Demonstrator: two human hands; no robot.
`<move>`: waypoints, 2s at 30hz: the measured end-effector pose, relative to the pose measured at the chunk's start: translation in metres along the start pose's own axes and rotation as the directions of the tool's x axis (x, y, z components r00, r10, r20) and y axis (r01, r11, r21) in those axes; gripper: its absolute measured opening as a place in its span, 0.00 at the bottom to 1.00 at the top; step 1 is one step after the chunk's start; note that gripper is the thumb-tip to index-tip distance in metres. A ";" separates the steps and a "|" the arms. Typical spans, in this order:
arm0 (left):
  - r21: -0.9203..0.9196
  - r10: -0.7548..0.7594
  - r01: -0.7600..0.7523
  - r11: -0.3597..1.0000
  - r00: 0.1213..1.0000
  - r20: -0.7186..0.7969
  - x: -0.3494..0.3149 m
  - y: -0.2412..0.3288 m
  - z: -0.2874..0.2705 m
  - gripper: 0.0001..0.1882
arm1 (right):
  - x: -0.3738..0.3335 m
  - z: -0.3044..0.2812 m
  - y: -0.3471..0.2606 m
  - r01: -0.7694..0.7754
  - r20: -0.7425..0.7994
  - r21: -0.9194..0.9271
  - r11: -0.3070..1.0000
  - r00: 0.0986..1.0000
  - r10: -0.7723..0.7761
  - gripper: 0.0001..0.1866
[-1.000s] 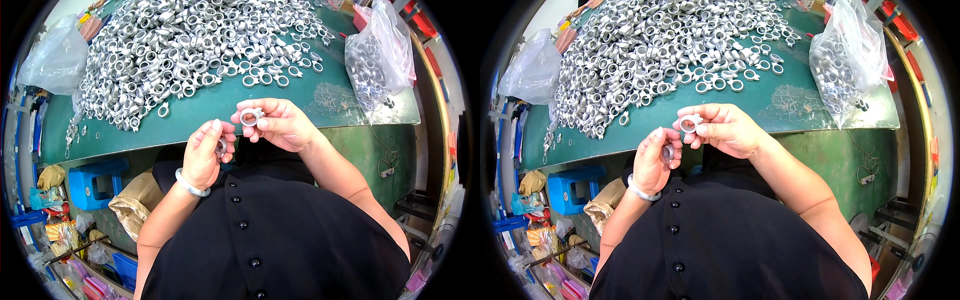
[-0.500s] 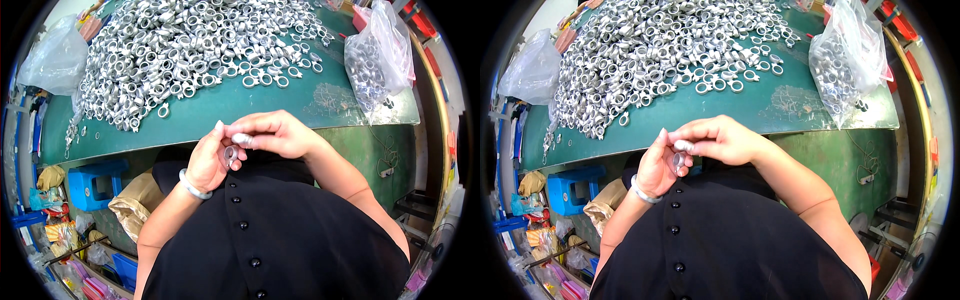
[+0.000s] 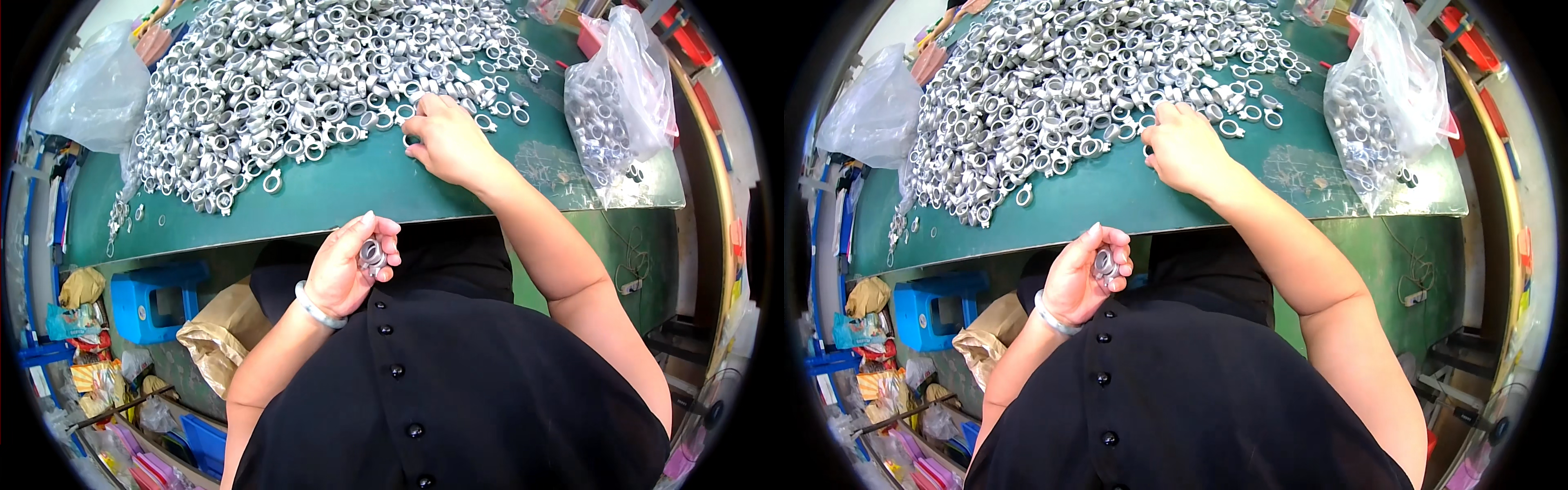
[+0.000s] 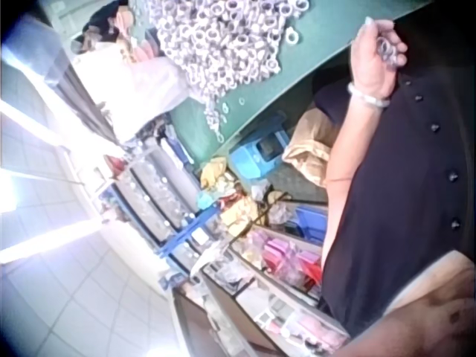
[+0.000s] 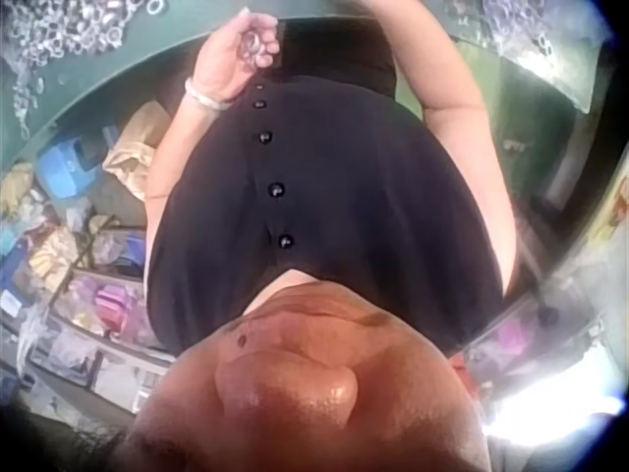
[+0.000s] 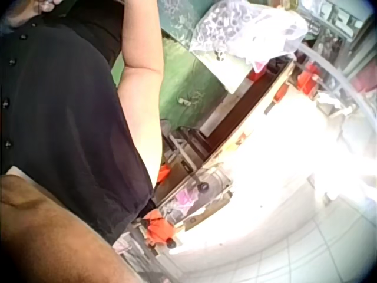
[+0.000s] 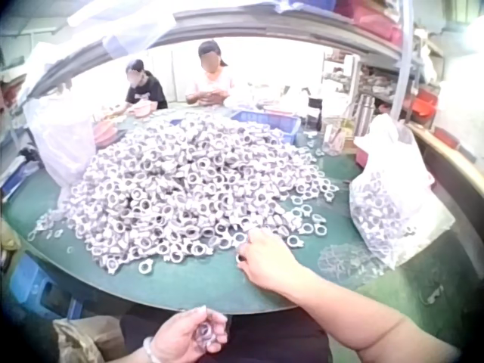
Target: The person assembles metal hose clamps by hand, picking a screw from a bag and inserting it into the housing of a clamp body picked from a large pile on the table.
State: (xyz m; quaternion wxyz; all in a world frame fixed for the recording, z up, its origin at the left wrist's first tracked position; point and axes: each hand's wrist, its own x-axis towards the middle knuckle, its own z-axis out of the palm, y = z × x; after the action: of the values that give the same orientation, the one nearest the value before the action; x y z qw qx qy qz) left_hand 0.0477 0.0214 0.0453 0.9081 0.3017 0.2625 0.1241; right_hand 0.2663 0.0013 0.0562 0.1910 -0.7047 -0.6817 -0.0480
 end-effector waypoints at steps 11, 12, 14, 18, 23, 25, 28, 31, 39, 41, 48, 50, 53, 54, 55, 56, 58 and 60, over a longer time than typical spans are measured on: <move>0.041 0.119 -0.116 0.992 0.991 -0.064 0.003 0.003 0.008 0.15 | -0.029 -0.014 -0.039 0.260 -0.125 0.607 0.751 0.965 -0.232 0.26; 0.042 0.117 -0.115 0.993 0.991 -0.065 0.003 0.004 0.008 0.15 | -0.031 -0.015 -0.042 0.233 -0.108 0.645 0.728 0.971 -0.215 0.29; 0.076 0.082 -0.076 0.994 0.994 -0.074 0.003 0.004 0.008 0.14 | -0.034 -0.015 -0.045 0.204 -0.093 0.700 0.684 0.976 -0.195 0.33; 0.052 0.090 -0.088 0.995 0.996 -0.031 0.002 0.004 0.008 0.13 | -0.041 -0.011 -0.044 0.069 -0.008 0.819 0.569 0.994 -0.109 0.32; 0.048 0.126 -0.126 0.991 0.992 0.010 -0.001 0.002 0.010 0.13 | -0.047 -0.006 -0.040 0.100 -0.045 0.886 0.452 0.990 -0.132 0.28; 0.071 0.145 -0.145 0.987 0.989 0.015 -0.001 0.001 0.010 0.13 | -0.047 -0.008 -0.039 0.130 -0.063 0.874 0.468 0.986 -0.155 0.27; 0.101 0.153 -0.157 0.982 0.987 0.044 -0.001 -0.001 0.007 0.13 | -0.048 -0.007 -0.037 0.167 -0.091 0.870 0.464 0.979 -0.181 0.26; 0.092 0.129 -0.136 0.986 0.989 0.074 0.000 -0.002 0.006 0.14 | -0.049 -0.008 -0.036 0.170 -0.100 0.886 0.431 0.979 -0.180 0.24; 0.062 0.093 -0.096 0.994 0.995 0.048 -0.001 0.003 0.012 0.15 | -0.048 -0.009 -0.043 0.167 -0.113 0.849 0.501 0.984 -0.136 0.25; 0.089 0.098 -0.098 0.991 0.995 0.010 -0.001 0.004 0.014 0.16 | -0.049 -0.009 -0.045 0.229 -0.183 0.768 0.598 0.974 -0.137 0.26; 0.211 0.139 -0.138 0.968 0.990 0.012 0.001 -0.002 0.009 0.18 | -0.046 -0.012 -0.050 0.333 -0.263 0.562 0.757 0.940 -0.218 0.30; 0.179 0.123 -0.121 0.977 0.992 0.000 0.000 -0.001 0.011 0.18 | -0.048 -0.012 -0.049 0.293 -0.220 0.597 0.747 0.955 -0.199 0.30; 0.116 0.082 -0.089 0.989 0.995 0.061 0.001 0.002 0.010 0.19 | -0.052 -0.009 -0.049 0.199 -0.175 0.761 0.617 0.979 -0.100 0.31; 0.116 0.083 -0.089 0.989 0.995 0.061 0.001 0.002 0.009 0.19 | -0.052 -0.009 -0.049 0.199 -0.175 0.761 0.617 0.979 -0.100 0.31; 0.088 0.086 -0.095 0.992 0.991 0.101 0.002 0.002 0.007 0.21 | -0.053 -0.009 -0.049 0.177 -0.156 0.805 0.566 0.984 -0.085 0.32; 0.060 0.090 -0.099 0.993 0.986 0.142 0.003 0.001 0.006 0.23 | -0.053 -0.009 -0.048 0.153 -0.136 0.846 0.511 0.988 -0.072 0.33; 0.024 0.101 -0.107 0.994 0.980 0.171 0.004 0.001 0.004 0.24 | -0.052 -0.011 -0.046 0.165 -0.161 0.832 0.530 0.985 -0.055 0.34; -0.011 0.115 -0.115 0.993 0.973 0.199 0.004 0.001 0.002 0.25 | -0.051 -0.011 -0.039 0.176 -0.194 0.821 0.543 0.981 -0.024 0.36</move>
State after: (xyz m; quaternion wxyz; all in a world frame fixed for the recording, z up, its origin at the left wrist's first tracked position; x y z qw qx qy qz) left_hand 0.0521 0.0233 0.0456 0.9211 0.3273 0.1525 0.1455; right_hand 0.2268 -0.0506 0.0580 0.5531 -0.4831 -0.6440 0.2143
